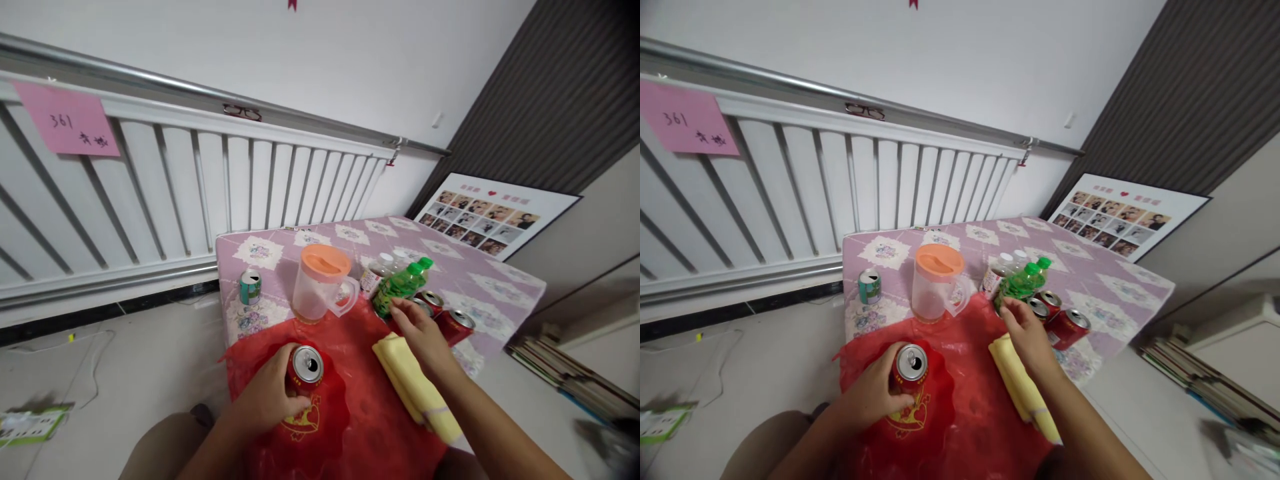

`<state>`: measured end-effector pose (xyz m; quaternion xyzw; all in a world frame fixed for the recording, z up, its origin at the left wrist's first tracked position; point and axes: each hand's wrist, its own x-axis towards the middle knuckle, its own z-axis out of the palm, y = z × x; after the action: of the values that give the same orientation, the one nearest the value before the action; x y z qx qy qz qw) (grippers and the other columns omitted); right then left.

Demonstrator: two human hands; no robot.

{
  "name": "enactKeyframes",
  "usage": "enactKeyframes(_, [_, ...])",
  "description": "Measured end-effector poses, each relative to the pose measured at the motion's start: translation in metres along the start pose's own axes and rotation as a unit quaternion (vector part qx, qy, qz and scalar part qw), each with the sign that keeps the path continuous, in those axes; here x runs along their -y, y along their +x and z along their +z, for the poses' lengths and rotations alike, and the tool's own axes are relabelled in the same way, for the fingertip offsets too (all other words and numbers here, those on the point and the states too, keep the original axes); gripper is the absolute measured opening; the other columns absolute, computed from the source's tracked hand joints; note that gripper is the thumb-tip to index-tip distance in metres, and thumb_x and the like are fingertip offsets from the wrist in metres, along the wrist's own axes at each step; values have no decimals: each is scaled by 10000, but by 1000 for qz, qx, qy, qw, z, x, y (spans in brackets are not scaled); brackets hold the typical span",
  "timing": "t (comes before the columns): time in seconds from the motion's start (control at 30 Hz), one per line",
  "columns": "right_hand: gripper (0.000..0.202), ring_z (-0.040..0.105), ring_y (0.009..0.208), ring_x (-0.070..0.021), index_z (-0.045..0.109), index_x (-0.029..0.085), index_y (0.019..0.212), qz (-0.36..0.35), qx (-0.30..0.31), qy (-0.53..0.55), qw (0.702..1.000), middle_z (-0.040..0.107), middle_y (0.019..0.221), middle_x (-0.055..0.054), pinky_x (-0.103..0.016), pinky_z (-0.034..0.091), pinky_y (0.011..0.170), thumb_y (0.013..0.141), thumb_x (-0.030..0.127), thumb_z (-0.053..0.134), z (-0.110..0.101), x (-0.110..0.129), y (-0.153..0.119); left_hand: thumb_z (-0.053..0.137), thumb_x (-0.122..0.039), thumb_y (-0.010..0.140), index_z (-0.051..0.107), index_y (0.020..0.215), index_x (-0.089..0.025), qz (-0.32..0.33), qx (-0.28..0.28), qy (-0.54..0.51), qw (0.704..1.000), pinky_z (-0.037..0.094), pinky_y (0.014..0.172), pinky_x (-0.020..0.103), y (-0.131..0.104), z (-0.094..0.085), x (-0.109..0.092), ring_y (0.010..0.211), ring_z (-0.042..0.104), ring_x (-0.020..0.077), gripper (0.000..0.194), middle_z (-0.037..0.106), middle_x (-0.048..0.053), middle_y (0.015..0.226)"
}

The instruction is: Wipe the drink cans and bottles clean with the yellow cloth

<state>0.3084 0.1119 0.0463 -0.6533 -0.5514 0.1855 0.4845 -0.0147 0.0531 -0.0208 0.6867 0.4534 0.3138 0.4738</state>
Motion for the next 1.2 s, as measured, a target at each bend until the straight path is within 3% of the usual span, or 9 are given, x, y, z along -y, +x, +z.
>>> enactKeyframes(0.13, [455,653,1082,-356,695,229,992,-10,11,-92,996,730,1110,-134,-553,467,1014,695,573,669,-35,-29,-22,766,-133,659,483,1350,-225,8,-3,11,1000,500,1071,427,0,1,4,1230,636,304,753,663,106,1346])
enactKeyframes(0.2, [450,636,1119,-379,710,229,991,-21,28,-123,992,734,1104,-148,-573,417,1074,673,545,668,-41,-44,-36,770,-128,647,480,1358,-217,16,-12,18,1000,480,1093,450,0,2,6,1239,632,319,772,664,115,1348])
enactKeyframes(0.27, [491,577,1237,-400,718,232,1073,-26,51,-161,985,706,1226,-163,-581,377,1118,669,508,673,-39,-58,-51,765,-128,639,500,1346,-223,29,-18,23,999,472,1100,464,1,3,8,1240,630,335,761,676,98,1333])
enactKeyframes(0.4, [754,283,1504,-425,521,252,1469,38,182,-415,891,311,1666,-129,-646,415,1068,789,567,607,-20,-77,-79,766,-115,615,554,1307,-252,41,-20,42,998,475,1104,453,3,4,7,1245,627,335,737,692,50,1316])
enactKeyframes(0.5, [778,185,1541,-422,382,277,1570,48,184,-485,854,183,1714,-91,-655,433,1049,872,569,563,-10,-80,-89,774,-98,608,569,1305,-226,35,-29,60,997,468,1114,457,3,4,2,1259,613,339,737,685,63,1332])
enactKeyframes(0.77, [571,265,1515,-393,347,323,1585,50,189,-483,854,184,1717,-51,-630,507,984,1016,379,353,-14,-78,-86,780,-94,609,538,1316,-204,5,-24,18,1000,489,1076,429,2,6,-3,1206,641,306,755,698,75,1296])
enactKeyframes(1.2, [580,331,1484,-382,394,320,1563,47,183,-460,868,225,1706,-52,-602,517,959,985,277,397,-17,-79,-83,709,-39,588,542,1296,-175,-21,-119,-40,992,493,1070,412,-13,35,-15,1168,673,288,740,718,98,1259])
